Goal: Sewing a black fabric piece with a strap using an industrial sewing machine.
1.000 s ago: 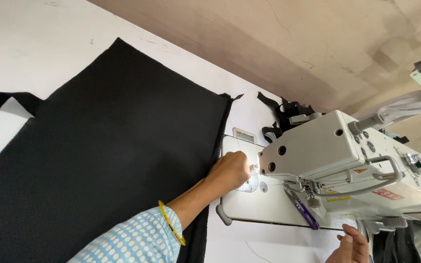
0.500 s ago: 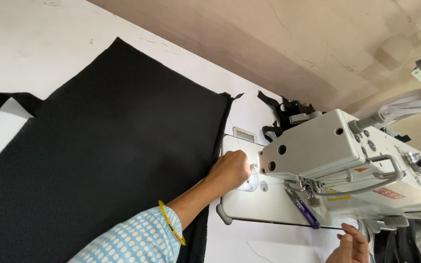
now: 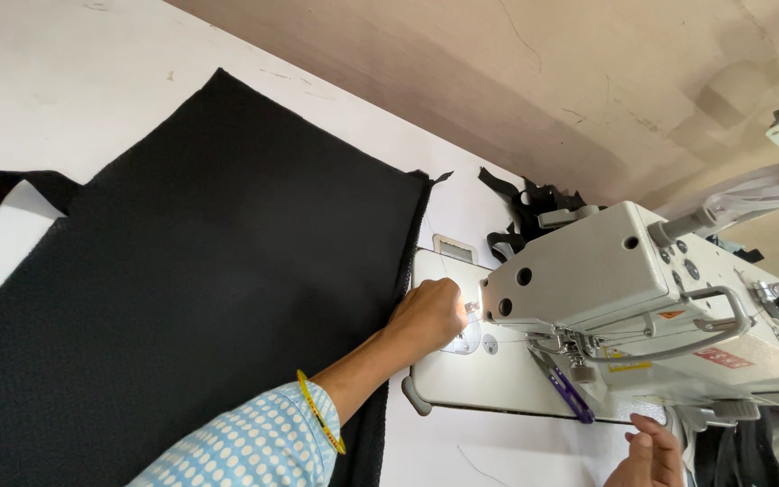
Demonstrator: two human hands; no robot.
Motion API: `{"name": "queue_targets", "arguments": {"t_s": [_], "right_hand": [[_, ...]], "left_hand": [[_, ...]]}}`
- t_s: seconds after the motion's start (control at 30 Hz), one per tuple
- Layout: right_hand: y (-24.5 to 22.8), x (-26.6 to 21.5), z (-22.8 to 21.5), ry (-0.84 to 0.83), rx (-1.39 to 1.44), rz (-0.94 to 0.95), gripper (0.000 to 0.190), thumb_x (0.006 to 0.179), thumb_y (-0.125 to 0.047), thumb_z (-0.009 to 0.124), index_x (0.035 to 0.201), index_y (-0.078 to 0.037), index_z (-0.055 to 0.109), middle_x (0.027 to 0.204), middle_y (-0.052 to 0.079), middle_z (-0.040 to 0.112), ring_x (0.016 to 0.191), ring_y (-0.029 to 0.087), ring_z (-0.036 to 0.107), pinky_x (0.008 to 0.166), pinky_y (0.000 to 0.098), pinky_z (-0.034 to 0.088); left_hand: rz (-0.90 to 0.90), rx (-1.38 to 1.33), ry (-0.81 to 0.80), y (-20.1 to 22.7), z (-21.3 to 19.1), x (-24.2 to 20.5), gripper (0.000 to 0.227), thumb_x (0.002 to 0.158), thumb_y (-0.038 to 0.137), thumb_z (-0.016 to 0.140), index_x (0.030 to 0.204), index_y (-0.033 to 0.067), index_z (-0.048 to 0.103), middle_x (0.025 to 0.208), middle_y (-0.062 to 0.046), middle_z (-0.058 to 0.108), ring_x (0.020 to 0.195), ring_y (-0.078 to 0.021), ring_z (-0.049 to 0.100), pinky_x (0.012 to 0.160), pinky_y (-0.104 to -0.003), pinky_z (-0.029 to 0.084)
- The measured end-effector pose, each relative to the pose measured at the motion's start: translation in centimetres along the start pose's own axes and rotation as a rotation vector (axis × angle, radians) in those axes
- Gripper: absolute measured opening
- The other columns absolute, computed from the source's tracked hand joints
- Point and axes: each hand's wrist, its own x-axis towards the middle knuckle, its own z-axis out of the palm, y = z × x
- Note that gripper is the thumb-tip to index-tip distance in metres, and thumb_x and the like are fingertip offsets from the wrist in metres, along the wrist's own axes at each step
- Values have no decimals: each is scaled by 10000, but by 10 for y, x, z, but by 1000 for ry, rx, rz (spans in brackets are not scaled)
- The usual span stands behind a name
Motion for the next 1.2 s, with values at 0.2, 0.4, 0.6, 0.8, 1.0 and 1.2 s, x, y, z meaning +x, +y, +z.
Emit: {"name": "queue_targets", "arguments": {"t_s": [0.2, 0.4, 0.6, 0.8, 1.0, 1.2], "right_hand": [[-27, -7, 10, -82, -27, -71, 99, 1120, -81, 606, 1122, 17, 598, 1205, 154, 658, 1170, 175, 607, 1145, 317, 439], [-67, -8, 42, -194, -41, -52, 133, 1095, -84, 600, 1108, 43, 639, 1174, 165, 675, 1120, 177, 625, 1087, 306, 459], [-173, 11, 143, -632, -82, 174, 240, 929, -82, 647, 1147, -5, 710, 1232, 90, 638, 1153, 199, 587, 980, 307, 446], [-183, 19, 211, -794, -154, 170, 341, 854, -210, 767, 1151, -47, 733, 1127, 49, 749, 1077, 141, 696, 963, 293, 527], [-191, 18, 227, -756, -43, 314, 254, 883, -218, 745, 1040, -19, 761, 961, 44, 797, 866, 122, 722, 823, 287, 561], [-186, 18, 227, -747, -92, 345, 285, 915, -277, 716, 930, 0, 778, 810, 15, 758, 759, 90, 652, 737, 242, 508]], "left_hand": [[-4, -5, -31, 1, -2, -1, 341, 871, 52, 573, 574, -20, 423, 542, -235, 565, 444, -250, 552, 439, -469, 431], [-36, -8, -37, 6, -6, -4, 338, 878, 61, 571, 586, -32, 430, 559, -244, 564, 453, -264, 562, 469, -478, 441], [-28, 19, -46, 7, -6, -5, 325, 872, 116, 611, 629, -66, 495, 660, -279, 626, 544, -353, 661, 539, -507, 495], [34, 30, 50, 0, 2, 0, 258, 864, 124, 595, 700, -75, 595, 758, -315, 639, 680, -463, 673, 598, -535, 517], [-4, -29, -27, 10, -8, -5, 309, 845, 169, 662, 666, -75, 599, 661, -293, 629, 587, -400, 682, 563, -507, 509], [-34, -24, -40, 5, -4, 0, 171, 781, 136, 689, 681, 5, 642, 658, -234, 659, 572, -332, 674, 559, -461, 528]]}}
